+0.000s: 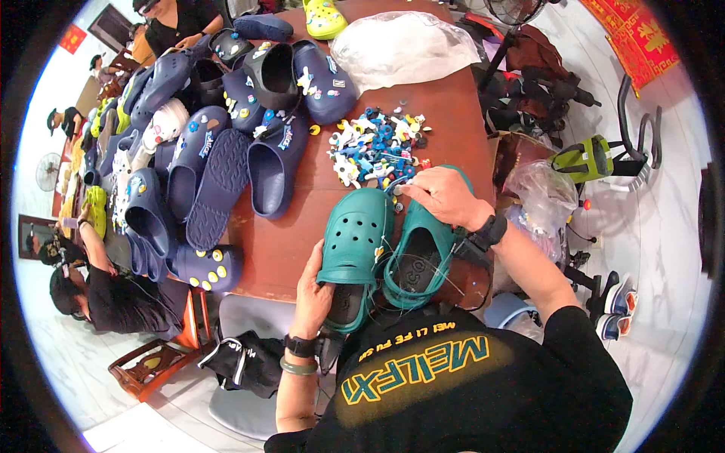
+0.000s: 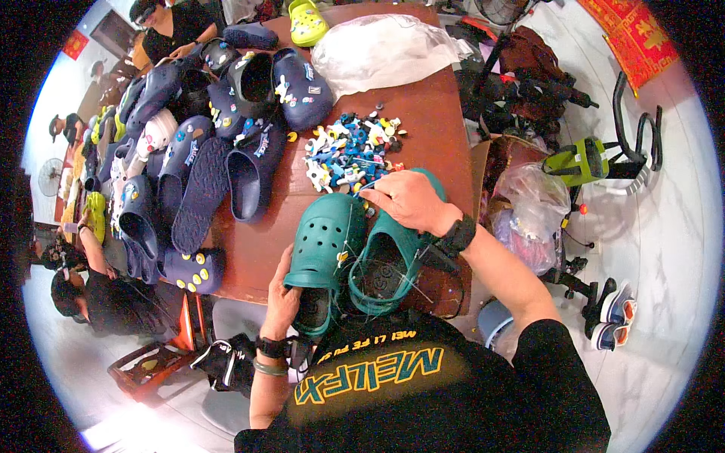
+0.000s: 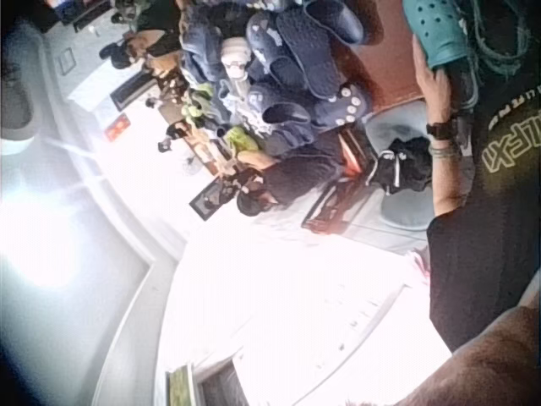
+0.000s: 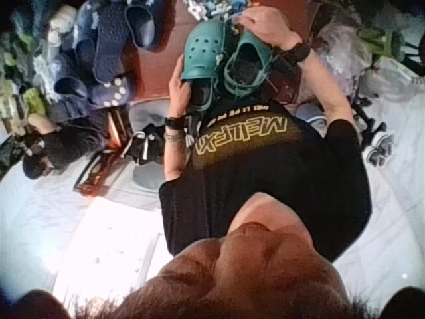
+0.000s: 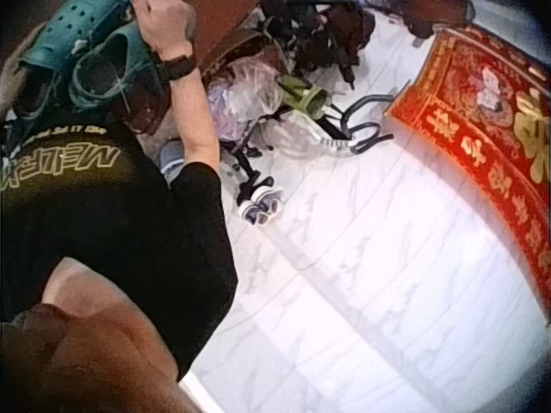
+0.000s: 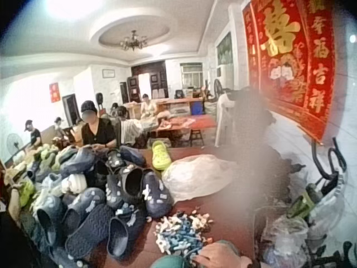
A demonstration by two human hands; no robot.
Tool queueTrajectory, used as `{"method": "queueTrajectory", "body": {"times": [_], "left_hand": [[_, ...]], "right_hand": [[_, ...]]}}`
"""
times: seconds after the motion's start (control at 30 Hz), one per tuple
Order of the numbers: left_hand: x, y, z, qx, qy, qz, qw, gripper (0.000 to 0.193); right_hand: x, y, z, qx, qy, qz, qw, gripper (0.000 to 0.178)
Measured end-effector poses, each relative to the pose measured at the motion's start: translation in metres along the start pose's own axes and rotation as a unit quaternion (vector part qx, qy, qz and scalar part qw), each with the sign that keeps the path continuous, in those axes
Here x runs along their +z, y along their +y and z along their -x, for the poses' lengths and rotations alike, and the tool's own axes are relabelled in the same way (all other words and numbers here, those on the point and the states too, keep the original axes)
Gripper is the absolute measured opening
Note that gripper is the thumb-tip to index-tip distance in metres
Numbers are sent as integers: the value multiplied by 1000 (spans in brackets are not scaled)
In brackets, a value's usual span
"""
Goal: Applying decorative charms to the holes of foam clogs.
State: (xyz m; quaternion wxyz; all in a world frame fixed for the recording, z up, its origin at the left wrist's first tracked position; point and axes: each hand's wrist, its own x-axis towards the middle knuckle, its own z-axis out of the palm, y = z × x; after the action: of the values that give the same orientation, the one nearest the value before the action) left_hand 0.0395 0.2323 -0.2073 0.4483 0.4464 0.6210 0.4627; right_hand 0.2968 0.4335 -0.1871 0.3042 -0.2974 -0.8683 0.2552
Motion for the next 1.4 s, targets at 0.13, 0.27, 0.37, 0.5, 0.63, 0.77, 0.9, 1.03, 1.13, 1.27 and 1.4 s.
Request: {"method": "queueTrajectory", "body": {"times": [0.13, 0.27, 0.37, 0.5, 0.63, 0.77, 0.9, 1.03, 1.13, 1.27, 1.4], "left_hand": [[-13, 48, 0, 32, -118, -106, 987, 80], [4, 103, -11, 173, -203, -280, 922, 83], [39, 107, -20, 242, -177, -392, 870, 72], [65, 88, -31, 281, -108, -525, 796, 58], [74, 84, -32, 242, -69, -548, 797, 42], [82, 82, -32, 236, -55, -565, 788, 39], [83, 83, -32, 220, -46, -562, 796, 37], [84, 82, -32, 223, -34, -551, 803, 35], [83, 80, -32, 227, -36, -531, 816, 36], [83, 79, -32, 229, -31, -531, 815, 36], [84, 80, -33, 230, -33, -522, 821, 36]], "right_hand": [[-5, -3, -16, 75, -74, -11, 994, 43], [-6, 6, -25, 108, -88, -201, 970, 50], [-29, 5, -25, 124, -75, -217, 965, 39], [-58, 36, 2, 47, -145, -120, 981, 24], [-64, 40, 24, 33, -206, -133, 969, 34], [-59, 53, 32, 53, -219, -183, 957, 40], [-49, 51, 40, 46, -144, -211, 966, 33], [-30, 31, 46, 44, 33, -145, 988, 15], [-19, 25, 49, 22, 110, -74, 991, 20], [-17, 21, 42, -32, 131, -8, 991, 32], [-18, 25, 37, -48, 103, 8, 994, 38]]}}
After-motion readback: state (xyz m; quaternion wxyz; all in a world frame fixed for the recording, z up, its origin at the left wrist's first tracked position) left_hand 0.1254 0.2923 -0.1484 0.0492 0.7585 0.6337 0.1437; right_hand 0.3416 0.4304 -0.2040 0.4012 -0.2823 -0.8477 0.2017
